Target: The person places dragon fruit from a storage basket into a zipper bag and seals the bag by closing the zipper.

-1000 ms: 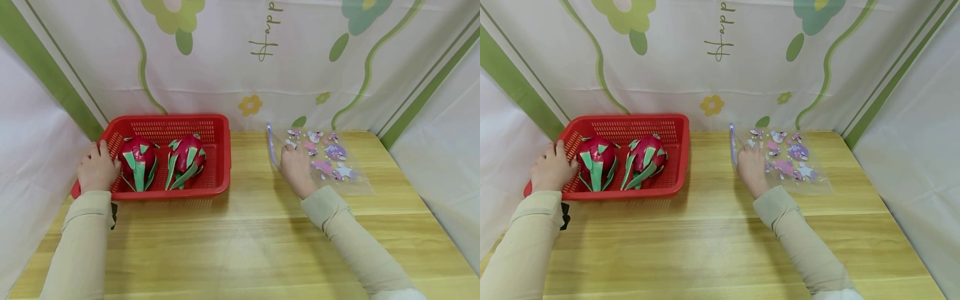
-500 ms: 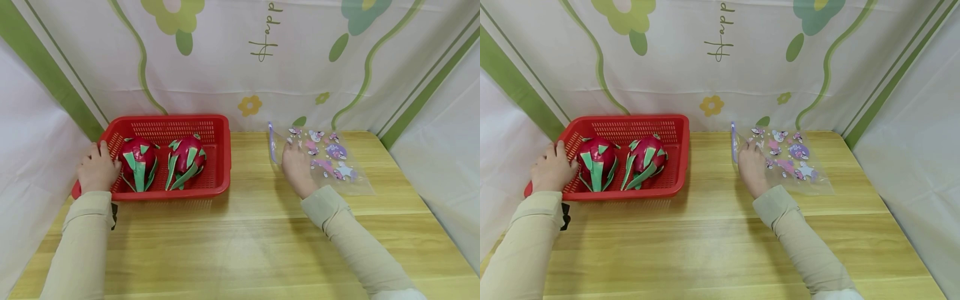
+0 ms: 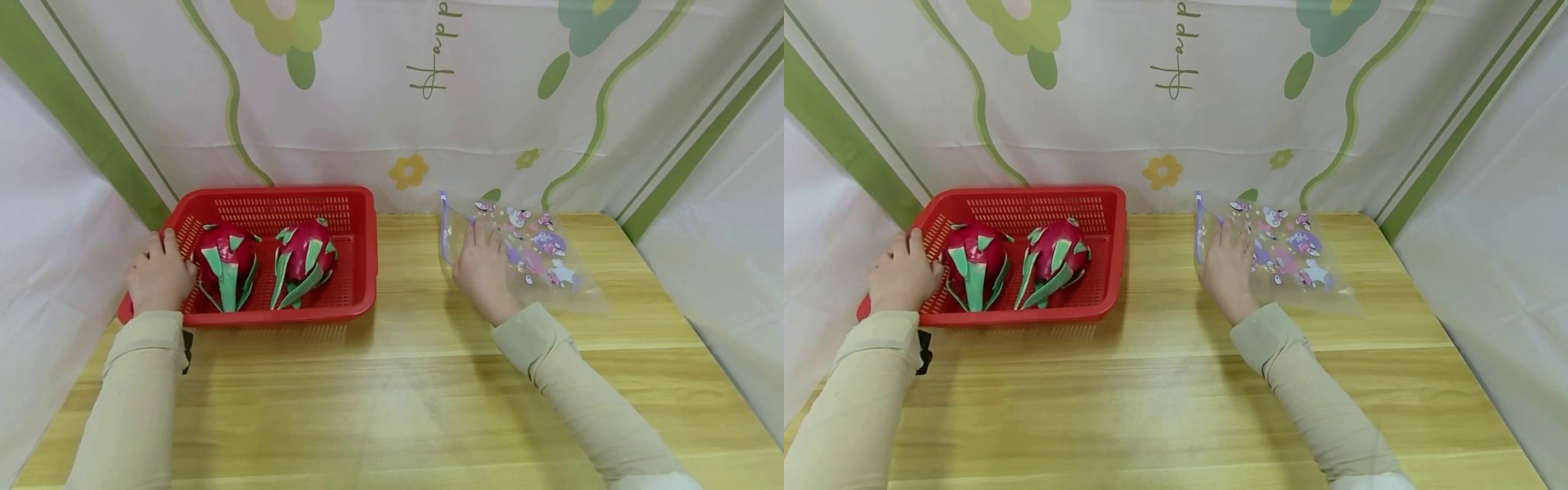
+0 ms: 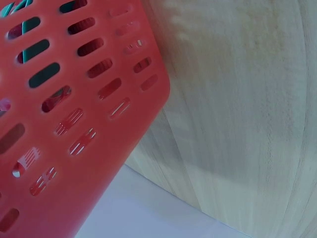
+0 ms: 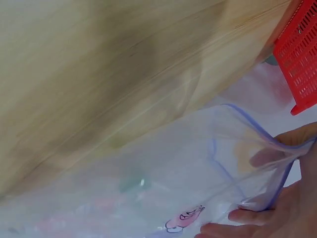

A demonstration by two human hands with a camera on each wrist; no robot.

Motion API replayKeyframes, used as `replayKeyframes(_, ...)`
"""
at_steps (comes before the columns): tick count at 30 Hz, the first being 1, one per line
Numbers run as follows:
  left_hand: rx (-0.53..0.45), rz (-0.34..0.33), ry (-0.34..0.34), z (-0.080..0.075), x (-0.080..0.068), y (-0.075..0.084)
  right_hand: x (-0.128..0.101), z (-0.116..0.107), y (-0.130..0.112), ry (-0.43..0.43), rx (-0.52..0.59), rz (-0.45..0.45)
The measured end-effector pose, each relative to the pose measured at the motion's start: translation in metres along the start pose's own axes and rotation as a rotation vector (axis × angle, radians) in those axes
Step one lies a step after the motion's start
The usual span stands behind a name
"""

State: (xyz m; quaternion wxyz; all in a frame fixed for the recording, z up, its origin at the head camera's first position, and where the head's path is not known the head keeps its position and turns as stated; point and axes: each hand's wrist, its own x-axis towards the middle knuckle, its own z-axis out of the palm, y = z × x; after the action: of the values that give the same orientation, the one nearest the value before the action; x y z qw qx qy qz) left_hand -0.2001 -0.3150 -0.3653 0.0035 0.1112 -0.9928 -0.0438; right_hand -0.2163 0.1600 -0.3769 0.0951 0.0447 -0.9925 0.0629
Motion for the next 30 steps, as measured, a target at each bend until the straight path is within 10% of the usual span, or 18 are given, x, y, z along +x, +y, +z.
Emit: replayKeyframes(30,-0.002,0.004,0.004,0.001,0.000,-0.001,0.000,0.000,-0.016,-0.078,0.115,-0.039)
